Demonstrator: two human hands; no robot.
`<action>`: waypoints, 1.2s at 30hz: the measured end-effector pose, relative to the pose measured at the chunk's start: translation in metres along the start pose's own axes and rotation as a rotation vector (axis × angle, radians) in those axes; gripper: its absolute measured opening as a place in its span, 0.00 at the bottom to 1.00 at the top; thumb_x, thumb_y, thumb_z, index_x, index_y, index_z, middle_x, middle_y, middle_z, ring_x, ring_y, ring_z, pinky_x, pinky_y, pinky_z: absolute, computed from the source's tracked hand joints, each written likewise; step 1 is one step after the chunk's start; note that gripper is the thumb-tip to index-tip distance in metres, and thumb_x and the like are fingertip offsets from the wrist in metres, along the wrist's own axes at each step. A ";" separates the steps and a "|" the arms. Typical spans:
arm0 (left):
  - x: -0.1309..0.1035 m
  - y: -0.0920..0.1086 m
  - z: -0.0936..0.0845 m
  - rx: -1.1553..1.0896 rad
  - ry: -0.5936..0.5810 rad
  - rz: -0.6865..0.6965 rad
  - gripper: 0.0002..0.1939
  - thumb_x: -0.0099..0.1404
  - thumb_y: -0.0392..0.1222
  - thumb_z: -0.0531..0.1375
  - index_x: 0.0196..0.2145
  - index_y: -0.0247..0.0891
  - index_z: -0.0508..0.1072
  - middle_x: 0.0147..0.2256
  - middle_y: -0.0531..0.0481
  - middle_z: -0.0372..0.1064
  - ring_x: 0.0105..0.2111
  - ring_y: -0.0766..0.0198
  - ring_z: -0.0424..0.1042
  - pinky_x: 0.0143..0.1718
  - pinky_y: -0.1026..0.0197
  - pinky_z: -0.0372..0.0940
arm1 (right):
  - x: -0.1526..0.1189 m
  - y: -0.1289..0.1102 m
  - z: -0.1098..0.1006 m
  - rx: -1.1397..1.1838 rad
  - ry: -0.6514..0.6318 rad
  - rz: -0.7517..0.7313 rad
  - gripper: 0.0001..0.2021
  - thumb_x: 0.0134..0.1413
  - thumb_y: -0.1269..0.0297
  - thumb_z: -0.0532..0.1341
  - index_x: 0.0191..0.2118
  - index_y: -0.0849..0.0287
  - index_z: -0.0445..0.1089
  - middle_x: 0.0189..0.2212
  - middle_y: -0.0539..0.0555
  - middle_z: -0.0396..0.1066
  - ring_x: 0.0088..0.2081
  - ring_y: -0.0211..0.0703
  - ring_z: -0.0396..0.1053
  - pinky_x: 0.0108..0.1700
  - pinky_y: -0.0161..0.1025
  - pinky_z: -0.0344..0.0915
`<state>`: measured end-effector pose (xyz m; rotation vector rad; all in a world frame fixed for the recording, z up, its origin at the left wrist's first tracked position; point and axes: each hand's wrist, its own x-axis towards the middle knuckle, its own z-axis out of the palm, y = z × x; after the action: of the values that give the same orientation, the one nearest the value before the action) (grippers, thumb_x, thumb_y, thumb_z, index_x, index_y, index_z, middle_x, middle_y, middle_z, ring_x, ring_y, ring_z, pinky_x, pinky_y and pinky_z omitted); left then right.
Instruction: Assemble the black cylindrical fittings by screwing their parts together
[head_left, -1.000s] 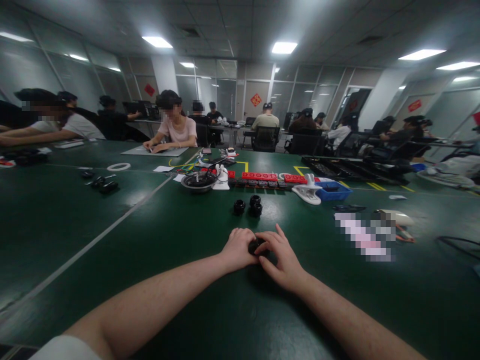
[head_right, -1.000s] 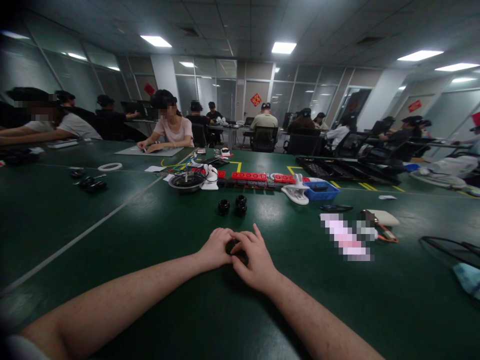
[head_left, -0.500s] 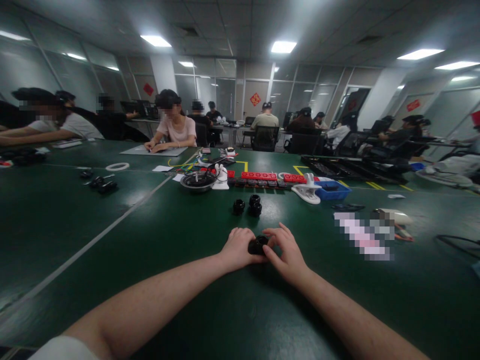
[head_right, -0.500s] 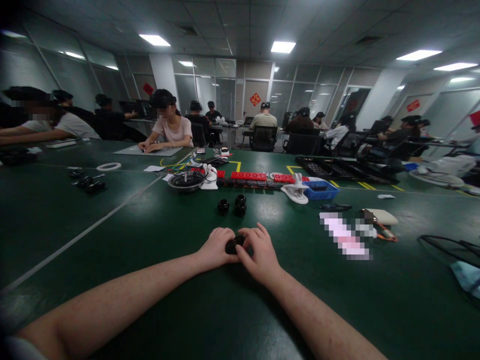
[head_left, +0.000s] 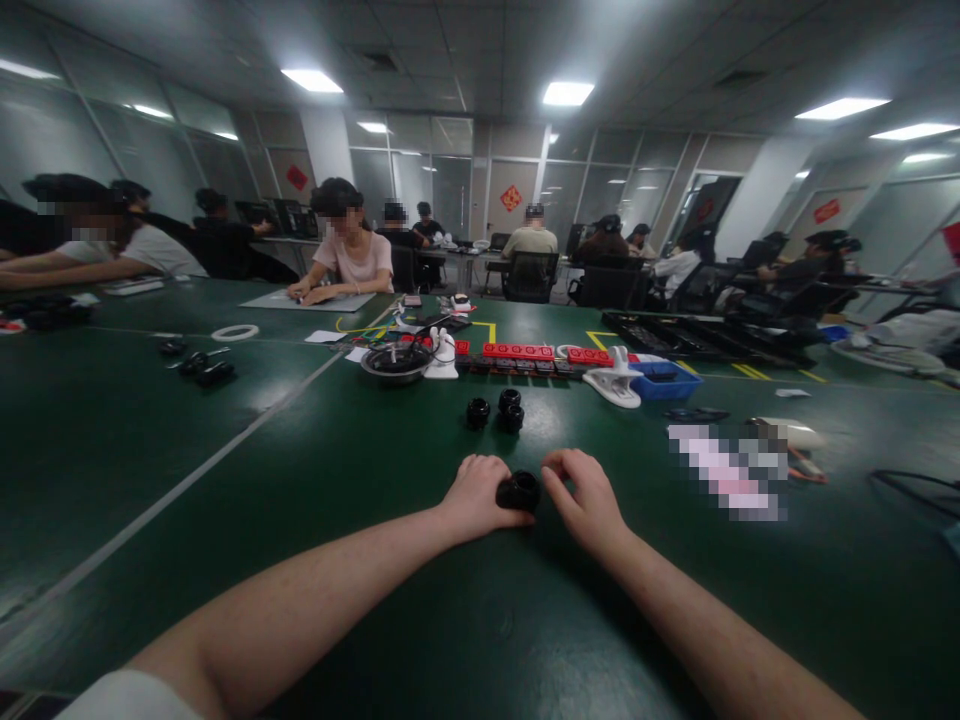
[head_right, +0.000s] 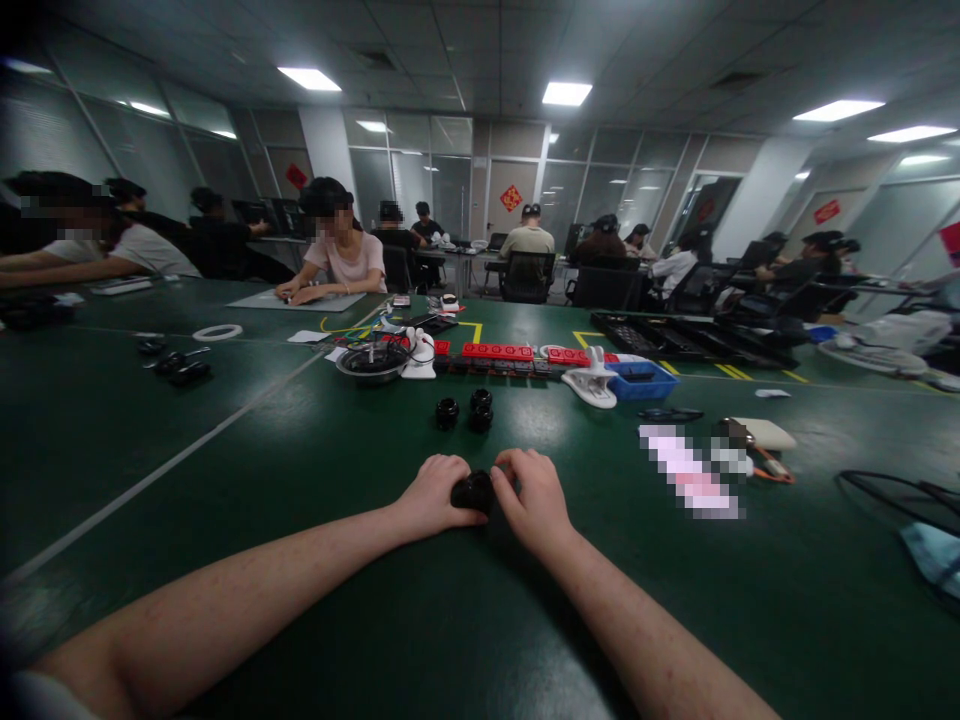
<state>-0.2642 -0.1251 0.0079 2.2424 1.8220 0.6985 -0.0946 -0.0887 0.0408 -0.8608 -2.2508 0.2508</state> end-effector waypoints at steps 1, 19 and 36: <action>0.000 0.000 0.000 -0.003 -0.001 0.005 0.27 0.42 0.64 0.57 0.30 0.37 0.64 0.32 0.50 0.61 0.35 0.59 0.60 0.41 0.55 0.54 | 0.001 0.000 -0.001 -0.010 -0.009 -0.008 0.07 0.52 0.64 0.50 0.28 0.58 0.61 0.23 0.51 0.62 0.29 0.41 0.60 0.33 0.40 0.57; -0.001 -0.001 0.003 -0.005 0.007 0.024 0.24 0.43 0.59 0.60 0.31 0.38 0.64 0.33 0.50 0.61 0.36 0.59 0.61 0.42 0.55 0.55 | -0.001 -0.003 0.008 -0.093 -0.162 0.069 0.17 0.42 0.56 0.60 0.38 0.59 0.62 0.31 0.53 0.65 0.34 0.44 0.62 0.36 0.42 0.60; 0.000 0.000 0.003 0.052 0.006 0.039 0.21 0.47 0.57 0.58 0.29 0.37 0.64 0.32 0.49 0.62 0.35 0.59 0.60 0.42 0.54 0.54 | 0.000 -0.012 0.003 -0.065 -0.250 -0.028 0.14 0.46 0.67 0.55 0.42 0.60 0.63 0.36 0.55 0.66 0.39 0.45 0.62 0.43 0.44 0.59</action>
<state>-0.2629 -0.1247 0.0049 2.3170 1.8240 0.6737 -0.1022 -0.0976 0.0435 -0.8722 -2.5131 0.2875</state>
